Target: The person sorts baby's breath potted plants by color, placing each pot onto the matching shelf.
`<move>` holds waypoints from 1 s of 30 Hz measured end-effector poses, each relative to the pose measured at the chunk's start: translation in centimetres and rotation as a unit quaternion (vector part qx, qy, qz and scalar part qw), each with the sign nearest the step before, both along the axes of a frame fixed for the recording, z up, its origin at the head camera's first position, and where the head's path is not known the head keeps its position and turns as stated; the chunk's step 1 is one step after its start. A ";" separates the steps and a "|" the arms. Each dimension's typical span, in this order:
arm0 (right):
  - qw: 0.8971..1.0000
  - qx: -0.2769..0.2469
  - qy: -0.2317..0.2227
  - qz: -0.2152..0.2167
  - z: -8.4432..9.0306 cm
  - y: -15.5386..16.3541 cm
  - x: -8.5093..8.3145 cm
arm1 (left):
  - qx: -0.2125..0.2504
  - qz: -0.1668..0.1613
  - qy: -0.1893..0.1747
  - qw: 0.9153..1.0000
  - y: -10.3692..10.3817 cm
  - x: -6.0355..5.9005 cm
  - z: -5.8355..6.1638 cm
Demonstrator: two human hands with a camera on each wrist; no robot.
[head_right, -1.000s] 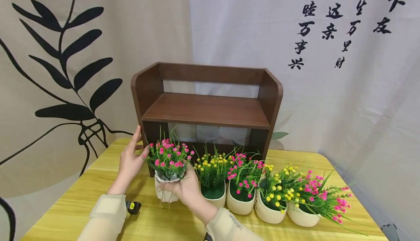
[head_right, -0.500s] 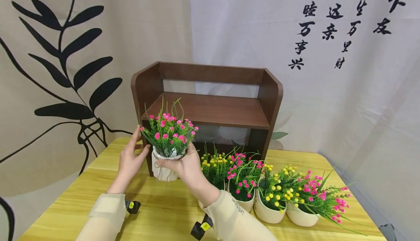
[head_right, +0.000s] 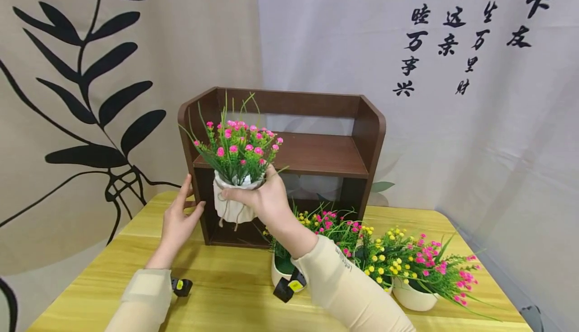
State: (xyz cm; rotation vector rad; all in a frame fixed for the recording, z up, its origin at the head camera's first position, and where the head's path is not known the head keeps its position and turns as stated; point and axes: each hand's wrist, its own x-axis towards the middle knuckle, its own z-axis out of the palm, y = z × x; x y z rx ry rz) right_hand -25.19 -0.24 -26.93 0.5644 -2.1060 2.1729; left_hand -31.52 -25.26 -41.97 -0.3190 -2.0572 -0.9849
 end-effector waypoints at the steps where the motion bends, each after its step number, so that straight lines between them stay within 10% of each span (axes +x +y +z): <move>1: 1.000 -0.003 0.003 0.003 0.5 0.1 -0.1 | 0.000 0.000 0.000 1.000 0.0 0.0 0.0; 30: 0.999 0.013 0.050 -0.010 8.2 1.4 -2.3 | 0.010 -0.007 -0.011 1.000 0.1 0.0 -0.5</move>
